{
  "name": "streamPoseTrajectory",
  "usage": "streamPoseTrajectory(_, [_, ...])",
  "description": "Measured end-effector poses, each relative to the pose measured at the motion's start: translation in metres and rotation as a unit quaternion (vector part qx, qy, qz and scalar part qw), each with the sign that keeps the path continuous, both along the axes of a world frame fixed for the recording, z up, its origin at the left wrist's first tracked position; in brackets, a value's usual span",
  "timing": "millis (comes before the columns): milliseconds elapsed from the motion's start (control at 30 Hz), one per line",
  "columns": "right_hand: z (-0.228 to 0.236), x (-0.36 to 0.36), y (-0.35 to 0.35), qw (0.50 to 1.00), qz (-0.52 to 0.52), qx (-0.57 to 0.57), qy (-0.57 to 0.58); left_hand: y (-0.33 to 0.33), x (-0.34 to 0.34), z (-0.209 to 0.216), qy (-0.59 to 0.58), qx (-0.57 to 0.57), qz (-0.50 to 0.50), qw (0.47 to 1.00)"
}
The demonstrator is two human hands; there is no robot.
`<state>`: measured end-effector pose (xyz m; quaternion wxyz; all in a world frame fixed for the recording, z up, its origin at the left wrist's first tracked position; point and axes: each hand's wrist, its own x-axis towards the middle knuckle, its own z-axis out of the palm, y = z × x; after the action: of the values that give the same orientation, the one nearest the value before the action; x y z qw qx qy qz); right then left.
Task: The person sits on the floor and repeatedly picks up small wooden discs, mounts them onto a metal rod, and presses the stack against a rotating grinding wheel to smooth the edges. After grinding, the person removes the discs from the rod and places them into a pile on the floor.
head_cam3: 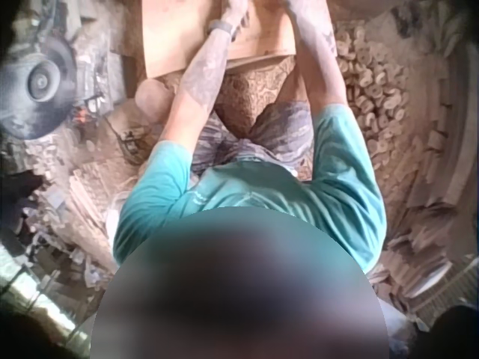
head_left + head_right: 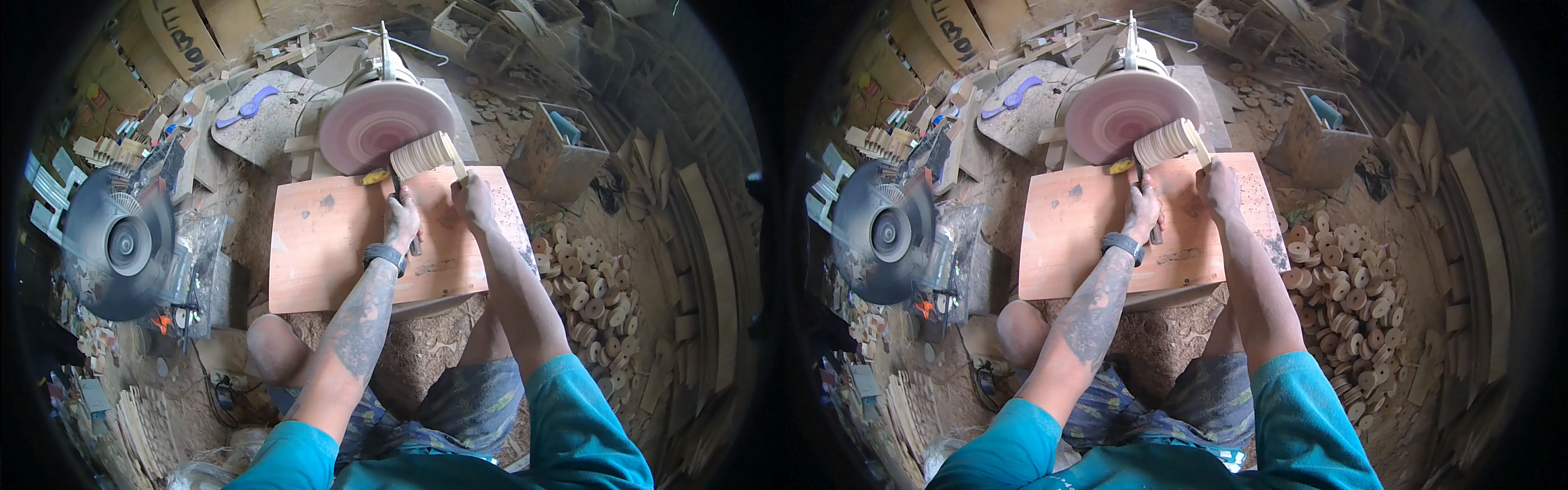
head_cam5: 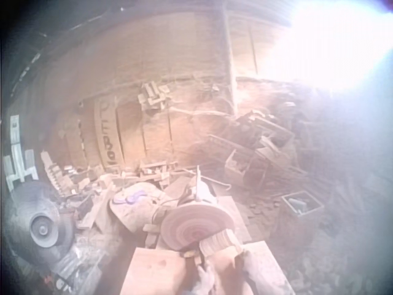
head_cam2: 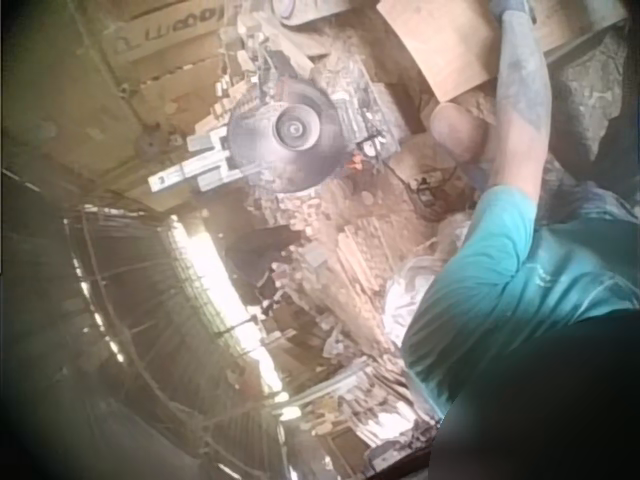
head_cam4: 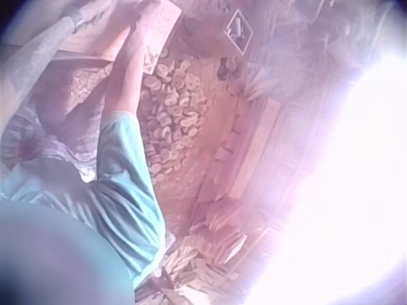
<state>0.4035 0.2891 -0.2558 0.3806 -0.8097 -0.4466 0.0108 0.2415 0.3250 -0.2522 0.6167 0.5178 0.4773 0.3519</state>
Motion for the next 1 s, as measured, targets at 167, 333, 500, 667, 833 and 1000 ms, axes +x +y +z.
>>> streamPoseTrajectory(167, [0.0037,0.0003,0.0001,1.000,-0.004,-0.003,-0.003,0.0013,0.0000,0.0001,-0.002,0.000,-0.004,1.000])
streamPoseTrajectory(333, [0.0045,0.0017,0.0010,1.000,-0.011,-0.014,0.002,0.0026,-0.0007,-0.0004,0.006,0.007,-0.010,1.000])
streamPoseTrajectory(500, [0.0055,0.0020,0.0013,1.000,-0.008,-0.012,-0.001,0.0035,0.0002,-0.0013,0.011,-0.001,-0.001,1.000])
streamPoseTrajectory(667, [0.0082,0.0019,0.0000,1.000,-0.005,-0.016,0.009,0.0017,0.0006,0.0005,0.009,-0.009,-0.006,1.000])
streamPoseTrajectory(833, [0.0095,0.0032,-0.0005,0.999,0.005,-0.030,0.016,0.0005,0.0007,0.0026,0.021,-0.006,0.006,1.000])
streamPoseTrajectory(1000, [0.0068,0.0043,0.0014,1.000,0.000,-0.023,-0.002,0.0028,0.0004,0.0014,0.004,-0.009,-0.002,1.000])
